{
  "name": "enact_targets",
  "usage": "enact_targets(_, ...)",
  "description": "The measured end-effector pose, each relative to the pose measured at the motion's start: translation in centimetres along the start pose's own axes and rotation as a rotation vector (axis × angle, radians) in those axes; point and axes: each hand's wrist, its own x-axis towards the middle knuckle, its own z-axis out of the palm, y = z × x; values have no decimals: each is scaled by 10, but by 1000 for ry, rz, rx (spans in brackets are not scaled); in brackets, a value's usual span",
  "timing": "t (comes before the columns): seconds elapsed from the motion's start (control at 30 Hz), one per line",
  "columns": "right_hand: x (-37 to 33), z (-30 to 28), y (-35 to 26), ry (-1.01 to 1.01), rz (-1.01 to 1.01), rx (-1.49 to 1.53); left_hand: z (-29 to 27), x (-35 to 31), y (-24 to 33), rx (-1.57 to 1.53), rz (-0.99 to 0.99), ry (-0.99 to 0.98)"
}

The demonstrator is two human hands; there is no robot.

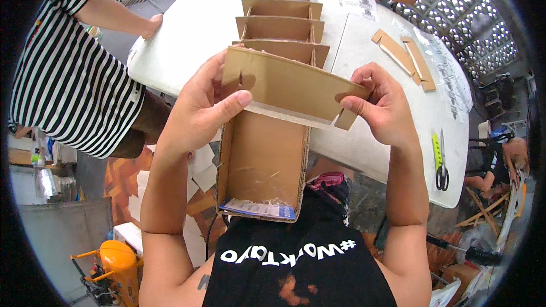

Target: The person assembles a multi-compartment cardboard organizer by inserting pre-cut cardboard dividers into a base box and securing them with clear packing tape. They use scissors to trim excess tape and adjust the fit of the dividers. The person works at a white table in a workshop-like setting.

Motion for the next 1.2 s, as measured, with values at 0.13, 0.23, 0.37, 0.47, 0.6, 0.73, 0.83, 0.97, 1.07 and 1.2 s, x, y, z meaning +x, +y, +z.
enact_targets(0.13, 1, 18, -5, 16, -37, -40, -15, -8, -8, 106, -54, 85)
enact_targets(0.23, 2, 33, -19, 40, -98, 94, -22, -9, -14, 51, 30, 106)
enact_targets(0.37, -7, 30, 6, -67, 26, 201, -31, -25, -33, 6, -165, 207)
enact_targets(0.47, -11, 37, 11, -52, 85, 245, -29, -32, -32, 47, -172, 217)
enact_targets(0.6, -20, 38, 13, -17, 49, 199, -34, -40, -36, 160, -175, 165)
enact_targets(0.73, -20, 41, 15, -10, 35, 170, -35, -39, -34, 190, -203, 128)
enact_targets(0.83, -23, 47, 15, -7, 16, 110, -40, -41, -38, 205, -193, 111)
enact_targets(0.97, -21, 48, 23, 25, -17, 64, -46, -41, -49, 147, -195, 98)
enact_targets(1.07, -21, 42, 25, 0, 23, 14, -42, -40, -45, 170, -227, 108)
enact_targets(1.2, -23, 45, 24, 12, 73, 22, -41, -39, -49, 167, -208, 114)
